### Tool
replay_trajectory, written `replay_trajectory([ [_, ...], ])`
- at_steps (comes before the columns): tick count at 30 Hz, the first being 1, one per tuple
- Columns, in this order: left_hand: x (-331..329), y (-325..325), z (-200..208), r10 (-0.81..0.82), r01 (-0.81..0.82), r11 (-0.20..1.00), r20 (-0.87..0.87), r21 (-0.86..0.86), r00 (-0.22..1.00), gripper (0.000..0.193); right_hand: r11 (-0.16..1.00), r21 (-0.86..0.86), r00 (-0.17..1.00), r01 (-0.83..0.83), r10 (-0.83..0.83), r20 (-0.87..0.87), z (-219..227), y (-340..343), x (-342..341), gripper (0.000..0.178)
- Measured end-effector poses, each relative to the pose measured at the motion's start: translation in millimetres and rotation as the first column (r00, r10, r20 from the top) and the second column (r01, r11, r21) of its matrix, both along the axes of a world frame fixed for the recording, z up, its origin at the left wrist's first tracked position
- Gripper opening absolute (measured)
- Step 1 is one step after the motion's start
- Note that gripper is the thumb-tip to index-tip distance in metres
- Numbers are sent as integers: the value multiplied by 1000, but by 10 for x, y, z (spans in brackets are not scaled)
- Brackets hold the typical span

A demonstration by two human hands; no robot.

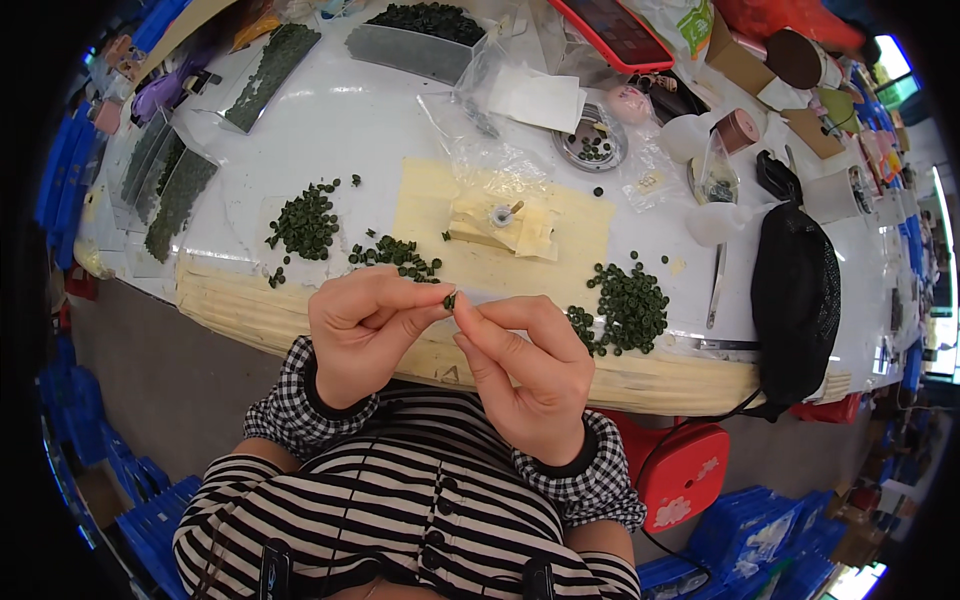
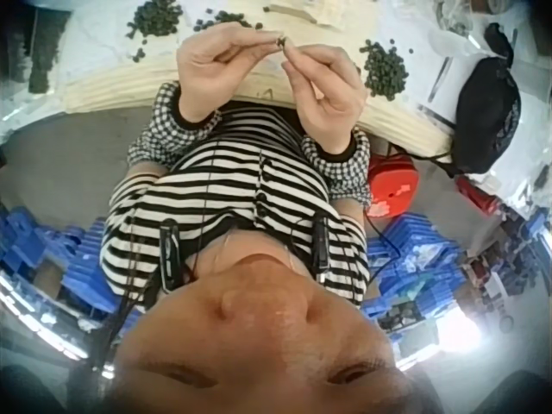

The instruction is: Assemble small green plastic components at a factory workbench.

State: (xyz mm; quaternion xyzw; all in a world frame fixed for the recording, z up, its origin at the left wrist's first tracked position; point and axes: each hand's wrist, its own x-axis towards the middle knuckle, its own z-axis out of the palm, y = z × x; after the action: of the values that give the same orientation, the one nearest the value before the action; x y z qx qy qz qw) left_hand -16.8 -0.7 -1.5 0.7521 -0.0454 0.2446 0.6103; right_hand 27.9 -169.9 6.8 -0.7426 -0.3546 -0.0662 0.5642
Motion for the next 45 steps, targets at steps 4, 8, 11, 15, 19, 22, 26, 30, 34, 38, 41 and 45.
replay_trajectory([
  [4,11,-3,23,-13,13,1000,3,26,1000,21,1000,-3,1000,13,-13,9,-5,-13,-12,38],
  [8,-1,10,3,-47,44,997,-52,-59,998,19,1000,20,1000,13,-14,9,-18,-4,-20,38],
  [11,-4,20,13,-79,69,991,-90,-112,993,18,1000,25,999,16,-17,48,-37,-11,1,38],
  [15,-29,44,36,-115,91,984,-151,-153,982,17,1000,11,985,27,-29,168,-50,-1,29,37],
  [19,-39,39,29,-130,99,976,-159,-193,979,17,999,-23,962,45,-37,271,-75,-7,49,35],
  [22,-50,32,30,-127,101,980,-146,-171,981,16,999,-23,959,26,-19,282,-88,-15,63,33],
  [26,-68,35,48,-157,119,970,-173,-211,972,14,996,-91,946,-19,47,320,-48,-70,93,33],
  [30,-74,49,57,-157,126,977,-175,-174,972,14,995,-102,948,-24,55,314,-64,-82,95,34],
  [34,-72,52,53,-117,107,991,-132,-80,984,13,994,-101,956,-29,57,287,-90,-85,85,34],
  [38,-66,53,37,-132,118,987,-141,-106,981,13,996,-85,958,2,22,287,-110,-75,95,32],
  [41,-60,58,36,-140,119,983,-154,-138,978,14,997,-71,960,15,6,280,-126,-64,86,33],
  [45,-56,64,45,-140,124,986,-138,-114,980,14,998,-64,956,21,-1,293,-139,-69,88,33],
])
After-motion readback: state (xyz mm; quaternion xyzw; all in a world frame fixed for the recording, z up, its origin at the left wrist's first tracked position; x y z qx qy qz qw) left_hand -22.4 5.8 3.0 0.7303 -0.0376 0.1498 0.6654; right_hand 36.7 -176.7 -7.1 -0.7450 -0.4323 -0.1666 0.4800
